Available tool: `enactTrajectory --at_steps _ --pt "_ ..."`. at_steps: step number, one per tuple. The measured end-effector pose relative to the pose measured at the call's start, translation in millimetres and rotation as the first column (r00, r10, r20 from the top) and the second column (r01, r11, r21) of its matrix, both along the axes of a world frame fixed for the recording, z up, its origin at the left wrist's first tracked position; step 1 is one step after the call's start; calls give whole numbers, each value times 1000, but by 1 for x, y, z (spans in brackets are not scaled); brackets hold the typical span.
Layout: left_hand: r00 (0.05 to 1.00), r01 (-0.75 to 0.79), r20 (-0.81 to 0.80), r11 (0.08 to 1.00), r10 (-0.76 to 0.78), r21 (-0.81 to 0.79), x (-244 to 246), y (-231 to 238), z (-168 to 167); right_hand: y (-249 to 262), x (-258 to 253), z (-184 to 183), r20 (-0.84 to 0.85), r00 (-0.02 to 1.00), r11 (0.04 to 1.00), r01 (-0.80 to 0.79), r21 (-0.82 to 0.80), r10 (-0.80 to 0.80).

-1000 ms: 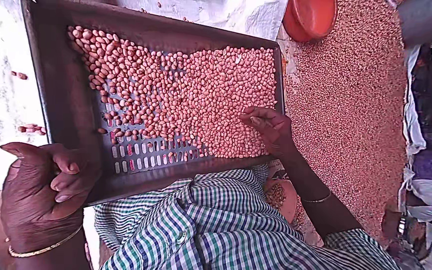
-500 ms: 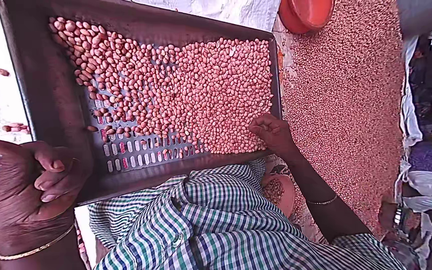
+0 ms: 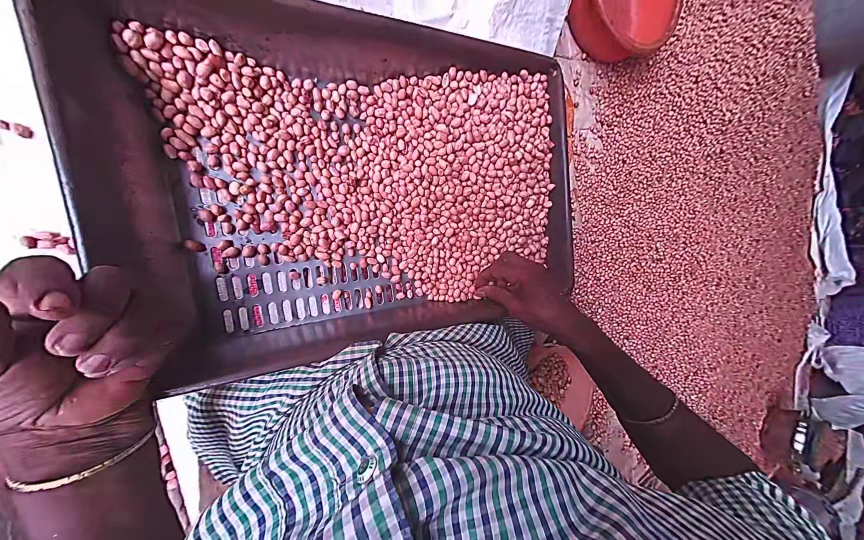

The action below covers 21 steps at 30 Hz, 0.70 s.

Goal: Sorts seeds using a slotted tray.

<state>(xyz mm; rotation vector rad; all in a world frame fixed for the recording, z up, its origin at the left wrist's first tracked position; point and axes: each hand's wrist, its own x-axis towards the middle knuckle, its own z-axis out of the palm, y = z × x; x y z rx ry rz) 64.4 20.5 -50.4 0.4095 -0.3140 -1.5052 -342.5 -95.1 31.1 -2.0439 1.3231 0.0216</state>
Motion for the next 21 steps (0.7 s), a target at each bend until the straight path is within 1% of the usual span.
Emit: enactTrajectory --at_steps 1,2,4,5,6,8,9,10,11,12,13,14,16,18,19,21 --pt "998 -23 -50 1000 24 10 0 0 1 -3 -2 -1 50 998 999 37 12 -37" --pt "996 -70 -44 997 72 44 -2 0 5 -6 -3 1 124 987 995 93 48 -98" --pt "995 -103 2 993 103 54 -9 -2 13 -14 6 12 338 923 983 170 65 -182" --pt "996 -73 44 997 72 37 -13 -4 20 -17 21 20 457 875 986 165 32 -161" --pt "992 -17 125 999 12 42 -17 -6 26 -17 41 27 565 819 991 133 -23 -97" --pt "936 98 320 980 -150 172 -26 -12 39 -8 99 34 692 714 982 27 -186 112" --pt "908 178 337 957 -248 227 -28 -16 41 0 131 32 700 675 960 -42 -276 231" --pt "896 248 303 933 -323 260 -29 -18 40 7 159 28 666 663 926 -119 -357 342" --pt "897 280 264 918 -354 281 -31 -19 41 12 180 24 610 667 891 -197 -410 428" --pt "903 282 242 914 -355 291 -31 -19 41 12 191 20 579 671 872 -225 -436 463" --pt "908 261 246 918 -338 298 -29 -18 40 6 191 19 577 685 874 -192 -446 444" --pt "911 211 282 928 -300 306 -28 -16 39 -5 178 20 575 720 889 -130 -439 389" --pt "928 104 308 940 -209 324 -29 -12 37 -30 129 25 538 818 943 -18 -332 204" --pt "941 36 307 945 -141 324 -31 -12 36 -47 77 17 455 889 967 80 -240 39" --pt "946 27 301 953 -122 301 -31 -13 35 -48 55 11 411 912 977 82 -197 7" --pt "955 69 271 977 -123 200 -26 -14 30 -41 29 0 332 943 991 10 -135 36"
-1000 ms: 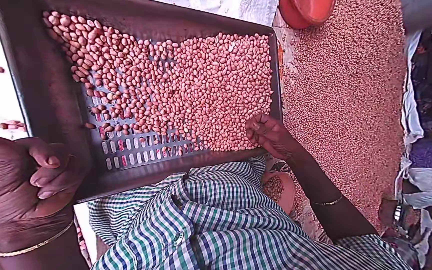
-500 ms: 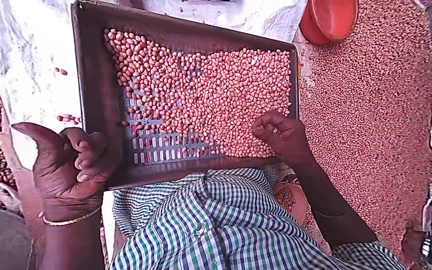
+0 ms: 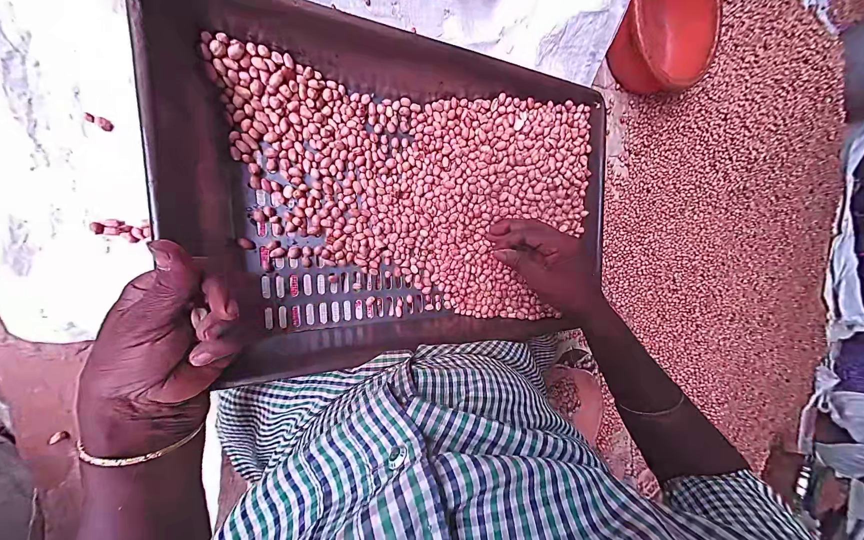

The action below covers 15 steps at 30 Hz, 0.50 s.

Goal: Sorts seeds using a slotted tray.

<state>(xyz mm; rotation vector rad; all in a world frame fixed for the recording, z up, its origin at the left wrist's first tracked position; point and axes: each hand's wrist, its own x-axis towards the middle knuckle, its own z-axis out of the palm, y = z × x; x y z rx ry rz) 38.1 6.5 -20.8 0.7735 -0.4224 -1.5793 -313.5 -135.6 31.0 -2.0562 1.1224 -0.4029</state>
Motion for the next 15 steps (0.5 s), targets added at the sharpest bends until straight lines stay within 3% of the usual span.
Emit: enactTrajectory --at_steps 2,8,12,15 --pt "999 41 -29 996 -44 -84 8 2 -12 14 -11 -8 -48 995 995 -94 -30 93" --pt "1000 11 23 998 -10 -69 12 6 -20 26 -17 -20 -223 936 947 -301 -113 271" --pt "996 -29 87 999 31 -22 7 5 -12 29 -13 -26 -315 909 936 -327 -129 274" --pt "989 -73 132 997 72 5 -1 3 0 25 -12 -28 -258 935 933 -299 -200 244"
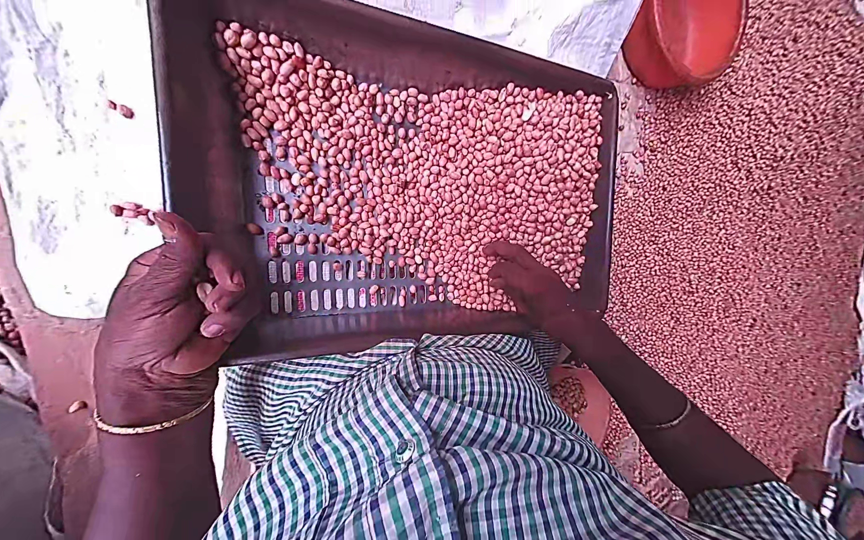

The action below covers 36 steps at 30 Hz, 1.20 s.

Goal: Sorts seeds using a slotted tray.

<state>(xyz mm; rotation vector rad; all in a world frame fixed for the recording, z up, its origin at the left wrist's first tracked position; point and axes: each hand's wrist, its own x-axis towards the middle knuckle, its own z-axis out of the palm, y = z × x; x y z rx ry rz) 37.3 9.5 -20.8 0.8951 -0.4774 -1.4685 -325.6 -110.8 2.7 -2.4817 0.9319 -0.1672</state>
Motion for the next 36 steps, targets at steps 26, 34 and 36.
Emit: enactTrajectory --at_steps 26,34,36 --pt "995 21 -102 994 -11 103 -10 -9 14 -79 126 -32 337 936 995 99 19 -100" --pt "993 5 -116 994 7 109 -10 -10 16 -69 117 -17 129 992 992 25 -122 -9" --pt "992 0 -123 995 12 101 -10 -8 15 -70 123 -24 -9 1000 968 -24 -248 23"
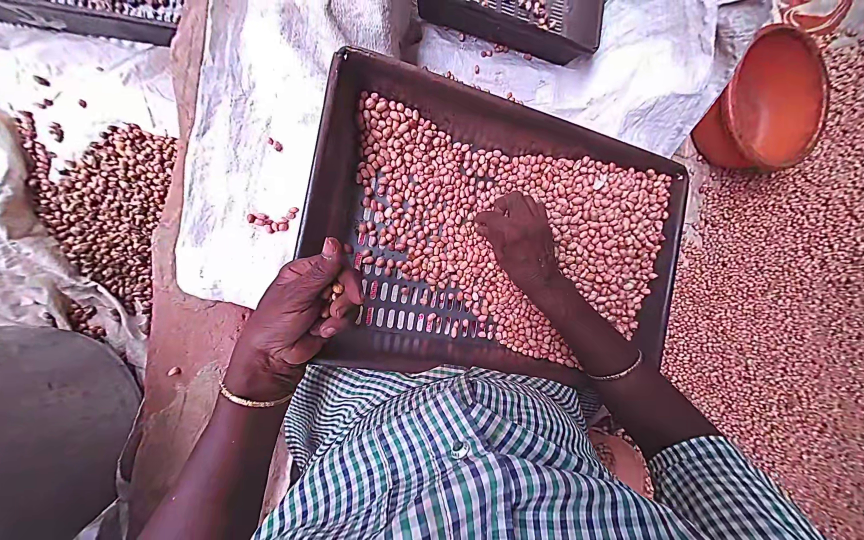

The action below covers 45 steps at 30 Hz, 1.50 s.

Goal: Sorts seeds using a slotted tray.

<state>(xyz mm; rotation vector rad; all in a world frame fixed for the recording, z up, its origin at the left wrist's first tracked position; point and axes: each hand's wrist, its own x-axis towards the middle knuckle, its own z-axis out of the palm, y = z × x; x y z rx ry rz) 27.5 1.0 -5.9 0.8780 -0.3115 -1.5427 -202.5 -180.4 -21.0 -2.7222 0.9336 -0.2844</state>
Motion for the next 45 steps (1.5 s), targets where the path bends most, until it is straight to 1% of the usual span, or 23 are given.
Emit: enactTrajectory --at_steps 3,5,7,8,9,10,12,14,16,19,21,22,24,26,27,28,30,32,34,36,39,42,45 --pt "1000 2 -11 1000 -2 -24 0 -1 -2 -6 16 0 -203 979 996 -8 -90 -11" --pt "1000 7 -15 1000 -8 -27 0 -2 -2 -8 30 17 -421 906 998 66 25 -49" --pt "1000 -4 -13 1000 3 -24 0 -1 -1 -17 41 30 -552 829 970 196 142 -86" --pt "1000 -13 -16 1000 13 -24 0 0 -1 -22 41 33 -531 838 946 264 189 -128" --pt "999 -19 -28 999 18 -32 0 0 -2 -27 35 34 -411 889 911 324 256 -201" --pt "999 -27 -43 999 25 -43 0 1 -2 -28 29 37 -203 935 874 347 340 -292" --pt "998 -37 -53 999 35 -40 -1 1 -2 -6 25 56 156 919 834 246 494 -363" --pt "999 2 -39 1000 0 28 -2 -1 1 25 35 73 309 910 803 42 595 -276" --pt "998 47 -52 996 -43 72 -3 -6 4 45 49 80 379 912 800 -111 590 -154" --pt "1000 3 -28 998 -1 56 -3 -4 5 38 44 55 460 887 922 -137 362 -49" --pt "999 -36 -26 999 37 31 -4 -2 3 34 33 25 452 881 945 -256 205 141" --pt "998 -51 -36 998 51 23 -4 -1 3 38 29 7 452 852 913 -373 167 265" --pt "996 -60 -67 998 60 2 -3 -3 2 53 28 -18 451 749 756 -618 214 485" --pt "993 -60 -98 998 59 -7 -3 -3 0 66 40 -38 434 665 614 -740 274 608" --pt "993 -63 -102 998 62 -6 -3 -2 -1 70 49 -47 401 643 602 -761 241 653" --pt "993 -67 -94 998 67 0 -2 -1 -1 72 60 -53 344 651 638 -751 167 676" --pt "995 -71 -72 997 71 13 -1 -1 0 72 78 -57 196 755 766 -642 27 625" --pt "996 -68 -52 997 70 34 -2 -2 1 66 83 -57 86 886 890 -453 -48 456" --pt "996 -76 -52 996 78 46 -3 -3 1 47 82 -53 33 963 959 -263 -108 268" --pt "994 -96 -45 994 99 54 -4 -3 2 26 76 -51 13 993 984 -112 -141 115" --pt "994 -109 -10 993 110 45 -5 -3 3 -4 52 -38 -120 983 974 113 -198 -139" --pt "995 -102 21 994 102 27 -6 -1 2 -22 8 -9 -349 861 928 329 -173 -370" --pt "993 -116 -2 993 116 13 -7 1 1 -5 -43 19 -396 771 866 462 -191 -498"
